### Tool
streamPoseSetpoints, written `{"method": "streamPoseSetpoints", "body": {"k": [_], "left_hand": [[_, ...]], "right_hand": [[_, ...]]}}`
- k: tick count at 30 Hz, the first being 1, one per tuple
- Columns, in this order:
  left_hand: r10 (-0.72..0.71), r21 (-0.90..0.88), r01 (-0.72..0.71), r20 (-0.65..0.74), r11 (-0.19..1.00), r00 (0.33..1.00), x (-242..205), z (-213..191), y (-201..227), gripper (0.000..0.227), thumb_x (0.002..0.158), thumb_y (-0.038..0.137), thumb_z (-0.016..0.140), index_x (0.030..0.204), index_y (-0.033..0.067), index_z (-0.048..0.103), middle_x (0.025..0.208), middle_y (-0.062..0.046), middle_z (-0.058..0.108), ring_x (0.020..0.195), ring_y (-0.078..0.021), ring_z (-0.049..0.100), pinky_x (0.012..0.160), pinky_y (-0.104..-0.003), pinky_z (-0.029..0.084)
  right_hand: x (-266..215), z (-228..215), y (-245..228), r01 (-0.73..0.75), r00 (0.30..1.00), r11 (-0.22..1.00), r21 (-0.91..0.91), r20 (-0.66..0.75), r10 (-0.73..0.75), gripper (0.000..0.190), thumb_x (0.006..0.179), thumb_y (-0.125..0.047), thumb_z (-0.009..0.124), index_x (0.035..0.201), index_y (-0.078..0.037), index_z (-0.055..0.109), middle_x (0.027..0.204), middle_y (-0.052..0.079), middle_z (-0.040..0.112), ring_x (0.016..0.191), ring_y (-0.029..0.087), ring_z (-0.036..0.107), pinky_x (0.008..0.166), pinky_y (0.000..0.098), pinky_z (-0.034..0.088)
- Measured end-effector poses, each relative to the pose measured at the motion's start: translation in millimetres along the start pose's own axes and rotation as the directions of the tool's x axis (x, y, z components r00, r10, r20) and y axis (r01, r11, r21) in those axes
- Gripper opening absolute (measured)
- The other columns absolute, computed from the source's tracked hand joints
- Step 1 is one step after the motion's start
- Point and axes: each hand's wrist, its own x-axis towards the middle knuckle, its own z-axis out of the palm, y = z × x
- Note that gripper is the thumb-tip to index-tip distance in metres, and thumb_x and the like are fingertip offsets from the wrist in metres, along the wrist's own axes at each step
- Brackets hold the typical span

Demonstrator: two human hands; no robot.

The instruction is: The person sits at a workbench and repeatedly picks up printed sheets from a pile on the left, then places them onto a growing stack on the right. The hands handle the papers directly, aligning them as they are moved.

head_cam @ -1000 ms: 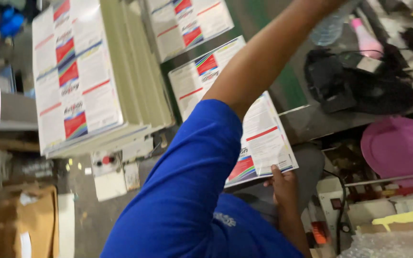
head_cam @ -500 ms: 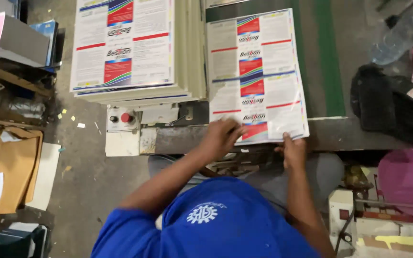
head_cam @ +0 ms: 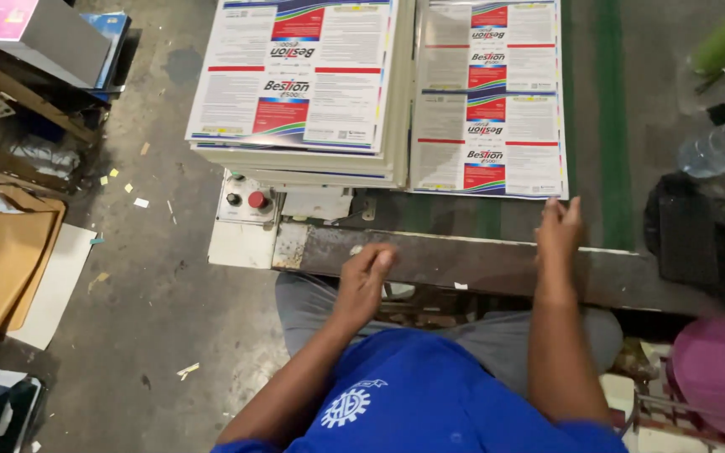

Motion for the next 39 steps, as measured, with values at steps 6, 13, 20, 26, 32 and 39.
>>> {"method": "streamPoseSetpoints", "body": {"k": [6, 13, 20, 26, 32, 39], "left_hand": [[0.375, -0.007, -0.412, 0.426, 0.911, 0.823, 9.4, 91.7, 18.5, 0.072, 0.093, 0.029, 0.056, 0.154, -0.0043, 0.036, 0.156, -0.033, 0.041, 0.148, -0.0431, 0.037, 0.121, -0.049, 0.031], [0.482, 0.167, -0.51, 0.18, 0.844, 0.857, 78.0, 126.1, 14.8, 0.079, 0.108, 0.031, 0.037, 0.166, -0.0041, -0.003, 0.177, -0.028, -0.003, 0.166, -0.0411, -0.008, 0.133, -0.057, 0.001], [0.432, -0.122, -0.442, 0.549, 0.889, 0.716, 12.4, 60.5, 40.5, 0.077, 0.105, 0.041, 0.056, 0.164, 0.0052, 0.021, 0.172, -0.02, 0.022, 0.164, -0.0381, 0.018, 0.133, -0.054, 0.016], [0.622, 0.641, -0.603, 0.241, 0.475, 0.746, 119.8, -64.9, 17.2, 0.084, 0.092, 0.041, 0.081, 0.153, -0.0003, 0.041, 0.152, -0.022, 0.05, 0.143, -0.0383, 0.048, 0.121, -0.053, 0.035], [0.375, 0.9, -0.339, 0.224, 0.275, 0.899, 132.2, -117.0, 27.1, 0.099, 0.085, 0.056, 0.072, 0.148, -0.0093, 0.033, 0.155, -0.031, 0.035, 0.144, -0.0468, 0.032, 0.113, -0.062, 0.022], [0.617, 0.853, -0.414, 0.146, 0.317, 0.773, 132.9, -138.3, 42.2, 0.014, 0.103, 0.011, 0.069, 0.117, 0.0067, 0.07, 0.112, -0.013, 0.076, 0.101, -0.0327, 0.073, 0.088, -0.046, 0.055]], "right_hand": [[-139.9, 52.5, -93.6, 0.137, 0.903, 0.865, 0.483, 0.298, -0.309, 0.075, 0.108, -0.053, 0.036, 0.165, -0.006, 0.024, 0.161, 0.014, 0.044, 0.146, 0.025, 0.043, 0.113, 0.0413, 0.04], [-232.8, 78.5, -130.9, 0.141, 0.791, 0.768, 0.624, 0.396, -0.467, 0.081, 0.109, -0.061, 0.025, 0.167, -0.008, 0.009, 0.177, 0.012, 0.007, 0.165, 0.029, 0.009, 0.133, 0.0456, 0.006], [-118.2, 41.2, -105.8, 0.222, 0.881, 0.842, 0.492, 0.269, -0.389, 0.084, 0.105, -0.067, 0.016, 0.17, -0.013, 0.01, 0.179, 0.013, 0.008, 0.165, 0.028, 0.005, 0.129, 0.0492, -0.003], [-144.9, 45.1, -86.5, 0.217, 0.911, 0.935, 0.282, 0.285, -0.297, 0.073, 0.11, -0.052, 0.034, 0.166, -0.012, 0.01, 0.175, 0.014, 0.016, 0.162, 0.03, 0.016, 0.126, 0.0492, 0.015], [-165.5, 52.1, -63.3, 0.114, 0.882, 0.935, 0.337, 0.399, -0.252, 0.068, 0.106, -0.018, 0.054, 0.164, -0.003, 0.022, 0.165, 0.019, 0.039, 0.154, 0.028, 0.036, 0.122, 0.0376, 0.031], [-170.4, 69.8, -69.7, 0.051, 0.843, 0.971, 0.232, 0.512, -0.166, 0.056, 0.101, -0.011, 0.059, 0.154, 0.001, 0.043, 0.143, 0.017, 0.061, 0.132, 0.022, 0.058, 0.108, 0.0325, 0.046]]}}
